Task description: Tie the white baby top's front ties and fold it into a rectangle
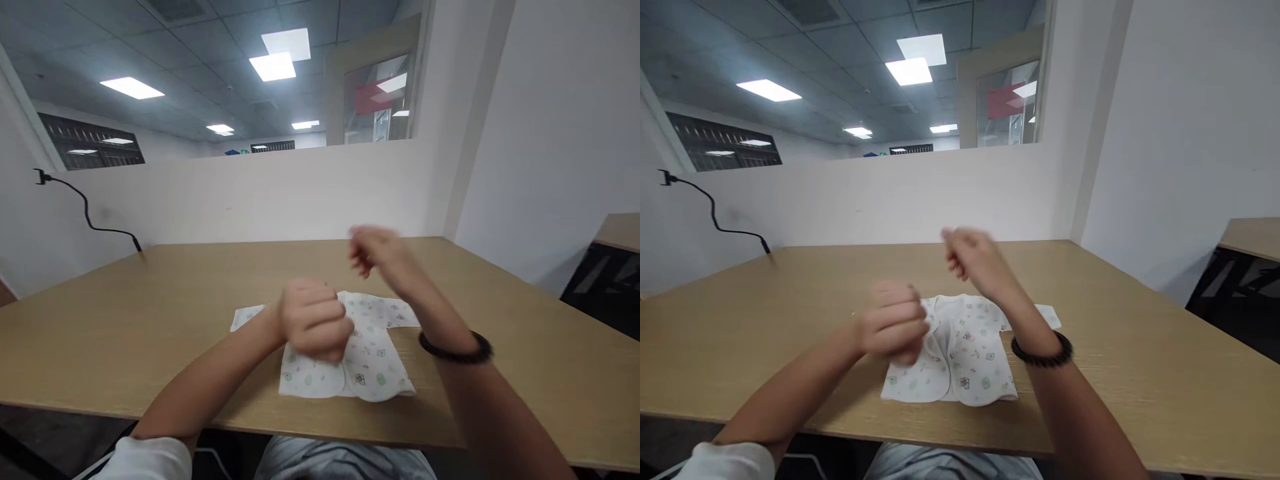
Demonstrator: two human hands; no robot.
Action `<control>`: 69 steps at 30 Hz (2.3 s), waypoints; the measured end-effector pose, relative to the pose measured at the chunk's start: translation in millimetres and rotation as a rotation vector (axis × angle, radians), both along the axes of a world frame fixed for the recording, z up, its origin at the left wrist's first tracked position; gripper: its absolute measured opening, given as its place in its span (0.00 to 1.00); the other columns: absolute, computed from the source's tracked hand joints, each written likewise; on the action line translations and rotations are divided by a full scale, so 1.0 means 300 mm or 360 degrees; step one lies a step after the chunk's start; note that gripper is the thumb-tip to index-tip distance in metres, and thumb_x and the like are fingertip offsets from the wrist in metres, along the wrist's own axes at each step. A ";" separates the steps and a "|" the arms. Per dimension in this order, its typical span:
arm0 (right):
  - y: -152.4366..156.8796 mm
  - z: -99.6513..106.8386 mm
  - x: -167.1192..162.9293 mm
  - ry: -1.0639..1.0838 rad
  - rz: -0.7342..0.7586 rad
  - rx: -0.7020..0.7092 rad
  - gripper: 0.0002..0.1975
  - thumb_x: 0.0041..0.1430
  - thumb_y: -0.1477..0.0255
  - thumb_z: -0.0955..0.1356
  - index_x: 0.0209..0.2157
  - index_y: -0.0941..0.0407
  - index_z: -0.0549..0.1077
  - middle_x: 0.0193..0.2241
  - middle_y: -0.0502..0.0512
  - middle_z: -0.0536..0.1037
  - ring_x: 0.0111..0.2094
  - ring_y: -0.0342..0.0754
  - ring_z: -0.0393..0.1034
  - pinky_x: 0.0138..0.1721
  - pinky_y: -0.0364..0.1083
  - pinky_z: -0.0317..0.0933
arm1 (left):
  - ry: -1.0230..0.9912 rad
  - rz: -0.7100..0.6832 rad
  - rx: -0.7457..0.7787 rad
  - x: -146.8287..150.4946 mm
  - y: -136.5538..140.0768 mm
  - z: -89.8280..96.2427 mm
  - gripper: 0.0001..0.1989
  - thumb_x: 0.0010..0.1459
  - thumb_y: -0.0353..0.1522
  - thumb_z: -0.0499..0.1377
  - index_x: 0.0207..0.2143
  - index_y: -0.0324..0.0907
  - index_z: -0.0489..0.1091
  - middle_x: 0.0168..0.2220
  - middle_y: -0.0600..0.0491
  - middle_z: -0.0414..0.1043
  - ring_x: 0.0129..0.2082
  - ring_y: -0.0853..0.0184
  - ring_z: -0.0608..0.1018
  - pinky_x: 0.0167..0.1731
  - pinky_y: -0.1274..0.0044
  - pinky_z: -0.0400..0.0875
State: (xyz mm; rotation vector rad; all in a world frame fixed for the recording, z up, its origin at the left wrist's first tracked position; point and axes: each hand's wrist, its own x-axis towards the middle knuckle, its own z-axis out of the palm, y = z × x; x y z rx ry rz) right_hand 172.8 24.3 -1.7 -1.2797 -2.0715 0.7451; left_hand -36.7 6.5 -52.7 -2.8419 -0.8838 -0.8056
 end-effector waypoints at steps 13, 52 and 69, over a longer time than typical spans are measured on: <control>0.074 -0.299 -0.142 -0.1019 0.0025 -0.0251 0.16 0.50 0.68 0.68 0.13 0.55 0.64 0.13 0.54 0.70 0.19 0.47 0.67 0.22 0.43 0.55 | 0.0506 0.0723 -0.0485 0.002 0.159 -0.216 0.17 0.58 0.38 0.49 0.32 0.40 0.75 0.35 0.44 0.77 0.35 0.57 0.78 0.31 0.73 0.66; 0.195 -0.396 -0.057 -0.0094 -0.0136 -0.0530 0.15 0.51 0.63 0.73 0.22 0.58 0.69 0.17 0.50 0.74 0.17 0.40 0.66 0.17 0.38 0.56 | -0.0544 0.0601 -0.1075 0.049 0.236 -0.324 0.06 0.53 0.31 0.58 0.32 0.39 0.73 0.19 0.57 0.69 0.19 0.70 0.68 0.21 0.80 0.56; 0.193 -0.427 -0.074 -0.0295 -0.0182 -0.0278 0.01 0.46 0.76 0.70 0.23 0.58 0.72 0.15 0.47 0.70 0.18 0.40 0.62 0.20 0.38 0.52 | -0.0561 0.0462 -0.1377 0.036 0.272 -0.304 0.08 0.53 0.35 0.58 0.24 0.39 0.68 0.13 0.60 0.61 0.12 0.74 0.61 0.16 0.81 0.53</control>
